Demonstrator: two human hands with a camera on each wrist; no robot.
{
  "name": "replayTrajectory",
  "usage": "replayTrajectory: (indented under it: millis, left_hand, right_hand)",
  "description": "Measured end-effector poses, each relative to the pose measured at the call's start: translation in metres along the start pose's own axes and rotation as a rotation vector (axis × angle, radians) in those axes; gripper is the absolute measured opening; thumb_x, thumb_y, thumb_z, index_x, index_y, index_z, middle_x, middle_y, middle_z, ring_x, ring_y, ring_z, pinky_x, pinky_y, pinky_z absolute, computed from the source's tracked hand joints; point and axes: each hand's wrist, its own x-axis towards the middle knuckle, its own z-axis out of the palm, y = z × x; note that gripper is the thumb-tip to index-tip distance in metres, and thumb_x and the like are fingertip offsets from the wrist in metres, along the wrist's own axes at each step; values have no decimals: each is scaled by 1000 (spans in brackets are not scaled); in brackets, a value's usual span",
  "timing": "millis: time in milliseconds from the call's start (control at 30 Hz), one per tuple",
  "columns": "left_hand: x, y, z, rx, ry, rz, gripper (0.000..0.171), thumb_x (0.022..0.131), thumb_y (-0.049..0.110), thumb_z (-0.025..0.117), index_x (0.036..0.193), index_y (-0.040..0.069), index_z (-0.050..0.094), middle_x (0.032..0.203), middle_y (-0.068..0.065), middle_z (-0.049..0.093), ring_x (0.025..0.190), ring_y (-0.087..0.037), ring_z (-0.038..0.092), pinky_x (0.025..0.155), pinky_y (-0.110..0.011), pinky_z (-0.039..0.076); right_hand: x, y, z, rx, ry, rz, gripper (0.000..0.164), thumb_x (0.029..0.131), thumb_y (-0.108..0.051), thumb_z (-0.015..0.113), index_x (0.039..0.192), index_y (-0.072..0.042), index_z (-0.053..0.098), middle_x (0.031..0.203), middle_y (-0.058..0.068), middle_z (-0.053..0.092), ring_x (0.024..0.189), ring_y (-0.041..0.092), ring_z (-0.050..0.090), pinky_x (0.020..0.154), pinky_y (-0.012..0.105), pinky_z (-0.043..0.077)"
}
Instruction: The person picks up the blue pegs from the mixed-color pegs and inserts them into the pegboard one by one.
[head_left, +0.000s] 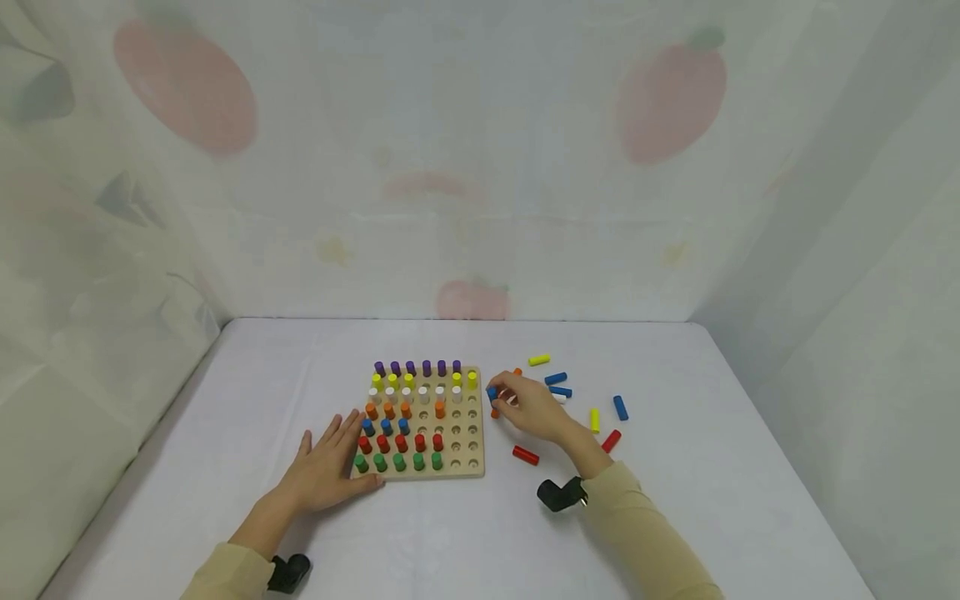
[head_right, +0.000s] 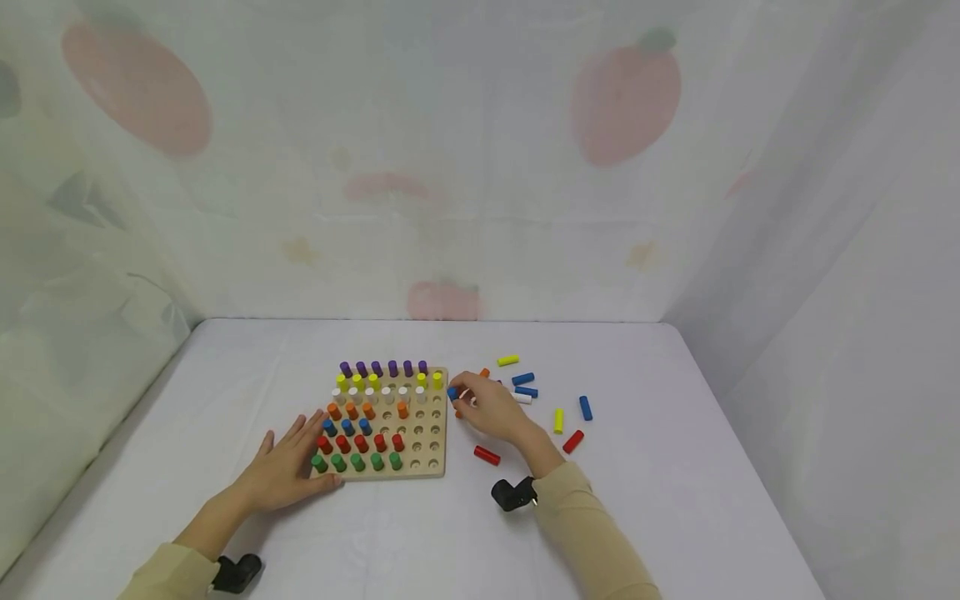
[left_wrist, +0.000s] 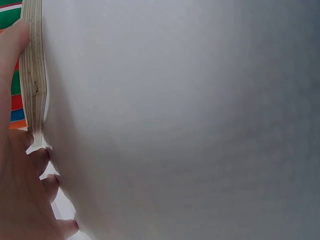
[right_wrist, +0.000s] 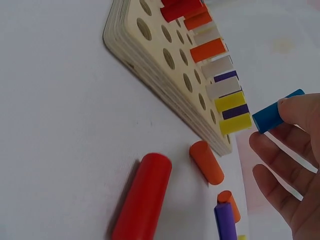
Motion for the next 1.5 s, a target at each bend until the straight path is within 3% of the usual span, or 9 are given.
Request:
replayTrajectory:
  millis: [433,900,1233,1500]
  left_hand:
    - [1,0,0,-7,-1,-3,109,68,76,55,147,8,21,152,-13,22,138,-39,16,102,-70,5]
    - [-1,2,-3,-14,-1,0,109,68,74,57,146,7,22,152,-14,22,138,-40,16,102,-70,4]
    - [1,-1,0,-4,-1,3,109,68,75,56,146,7,22,152,-14,23,138,-40,17,102,-70,6]
    - [1,-1,1,-7,2,0,109,68,75,56,146,7,22,151,-14,23,138,-40,17,102,-70,6]
  right_hand:
    - [10,-13,10,85,-31,17,26,90,-15,59,115,-8,57,103,-5,61,90,7,57,79,22,51]
    - [19,-27,30,113,-46,15,22,89,-15,60,110,-14,56,105,-5,58,92,9,58,78,18,50]
    - [27,-39,41,121,-66,24,27,89,-13,57,116,-15,56,104,-6,60,90,6,57,78,17,49]
    - [31,-47,48,141,-79,-35,22,89,-13,58,112,-11,57,103,-3,61,91,6,59,79,16,49]
